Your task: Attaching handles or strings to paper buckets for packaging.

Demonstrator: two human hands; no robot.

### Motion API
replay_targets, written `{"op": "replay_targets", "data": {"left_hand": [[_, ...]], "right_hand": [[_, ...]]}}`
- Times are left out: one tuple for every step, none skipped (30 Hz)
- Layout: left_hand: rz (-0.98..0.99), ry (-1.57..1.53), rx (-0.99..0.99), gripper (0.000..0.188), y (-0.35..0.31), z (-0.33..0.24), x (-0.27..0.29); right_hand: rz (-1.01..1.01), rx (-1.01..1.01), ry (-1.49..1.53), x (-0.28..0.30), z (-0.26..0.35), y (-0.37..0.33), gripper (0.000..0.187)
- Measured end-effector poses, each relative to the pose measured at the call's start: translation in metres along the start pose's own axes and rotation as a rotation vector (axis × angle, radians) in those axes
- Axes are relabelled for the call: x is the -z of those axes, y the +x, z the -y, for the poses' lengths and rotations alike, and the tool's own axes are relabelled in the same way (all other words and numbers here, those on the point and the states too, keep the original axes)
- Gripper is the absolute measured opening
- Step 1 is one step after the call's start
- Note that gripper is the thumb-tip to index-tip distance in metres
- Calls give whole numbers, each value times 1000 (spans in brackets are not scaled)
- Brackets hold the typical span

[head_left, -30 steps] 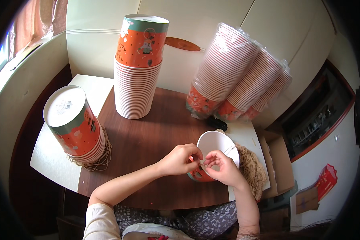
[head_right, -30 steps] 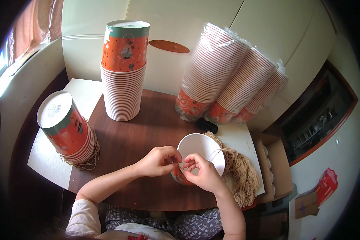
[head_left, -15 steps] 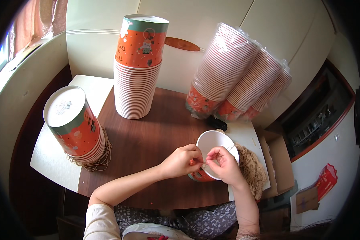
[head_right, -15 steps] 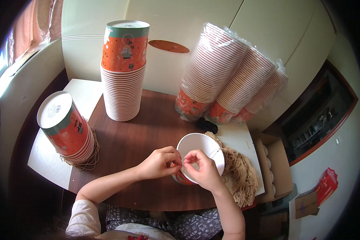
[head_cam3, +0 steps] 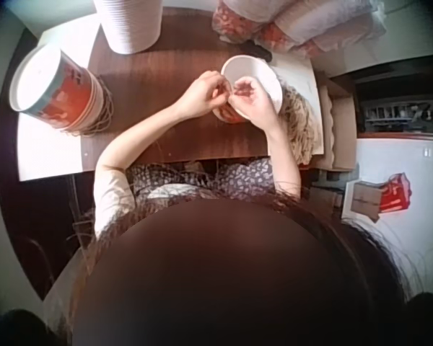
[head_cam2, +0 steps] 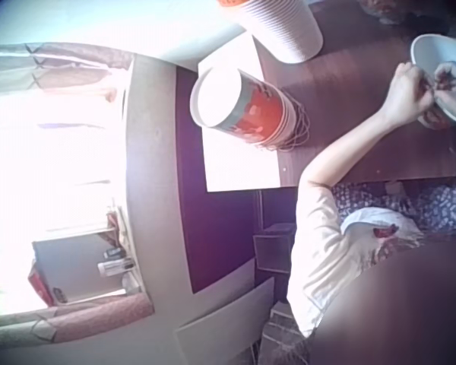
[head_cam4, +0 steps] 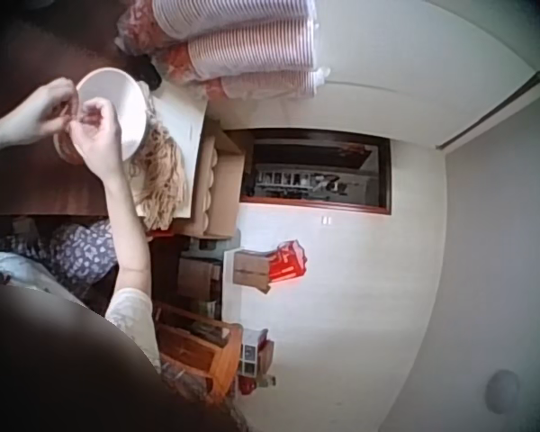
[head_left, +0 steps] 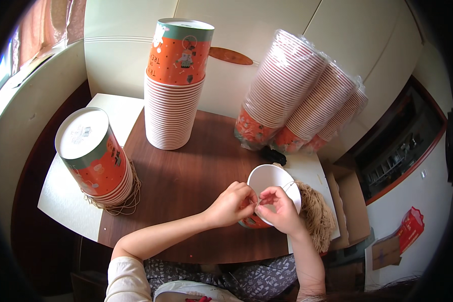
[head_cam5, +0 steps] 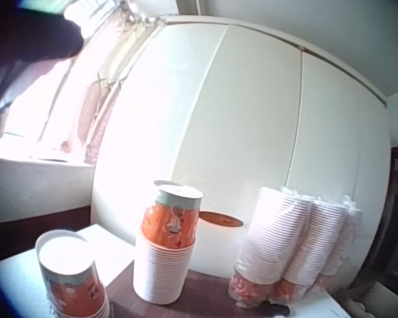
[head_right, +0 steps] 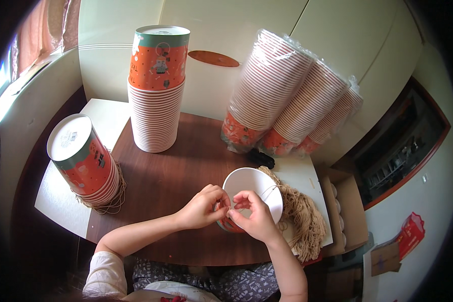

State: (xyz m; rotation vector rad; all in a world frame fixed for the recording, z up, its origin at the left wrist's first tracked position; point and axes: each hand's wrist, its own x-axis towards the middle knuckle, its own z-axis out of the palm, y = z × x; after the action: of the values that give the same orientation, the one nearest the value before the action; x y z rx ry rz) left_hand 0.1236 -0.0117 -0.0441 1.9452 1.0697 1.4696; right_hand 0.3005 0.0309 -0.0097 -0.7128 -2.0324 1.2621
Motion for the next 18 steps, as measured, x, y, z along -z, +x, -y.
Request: {"op": "replay_targets", "data": {"left_hand": [[1, -2, -2, 8, 0, -1, -1], [-4, 1, 4, 8, 0, -1, -1], [-9, 4, 10, 8, -1, -2, -1], [-9, 5, 11, 8, -1, -2, -1], [-7, 0, 37, 9, -2, -1, -1], [-4, -6, 63, 9, -2, -1, -1], [-4, -5, 63, 9, -2, 0, -1], [0, -8, 48, 9, -2, 2, -1], [4, -10, 33, 10, -2, 2, -2], [4, -11, 32, 10, -2, 2, -2], [2, -14, 31, 9, -2, 1, -2], [0, -17, 30, 9, -1, 1, -3], [0, -17, 30, 9, -2, 1, -3], [2, -14, 25, 9, -1, 1, -3], [4, -12, 21, 10, -1, 2, -3], [5, -13, 20, 10, -1, 3, -3], [4, -10, 5, 10, -1, 4, -2], [2, -8, -10, 10, -1, 4, -2]], "right_hand": [[-2, -1, -2, 0, 2, -1, 28], [16, 9, -85, 0, 4, 0, 29], [34, 18, -168, -1, 6, 0, 31], [35, 19, -166, -2, 7, 0, 31], [66, -13, -217, -2, 8, 0, 31], [97, -44, -268, -3, 9, 0, 31], [97, -44, -268, -3, 7, -1, 31], [81, -41, -260, -3, 5, -1, 30], [67, -39, -252, -2, 4, -1, 30], [66, -39, -253, -2, 4, -1, 30], [47, -58, -221, -1, 4, -1, 28], [28, -76, -189, -1, 4, -1, 26], [28, -76, -189, -1, 2, -1, 26], [6, -50, -191, 0, 1, -1, 24], [-17, -24, -194, 1, 0, -2, 22], [-18, -25, -195, 0, 1, -2, 22], [-29, -14, -204, 0, 2, -1, 21], [-40, -3, -214, -1, 3, -1, 19]]}}
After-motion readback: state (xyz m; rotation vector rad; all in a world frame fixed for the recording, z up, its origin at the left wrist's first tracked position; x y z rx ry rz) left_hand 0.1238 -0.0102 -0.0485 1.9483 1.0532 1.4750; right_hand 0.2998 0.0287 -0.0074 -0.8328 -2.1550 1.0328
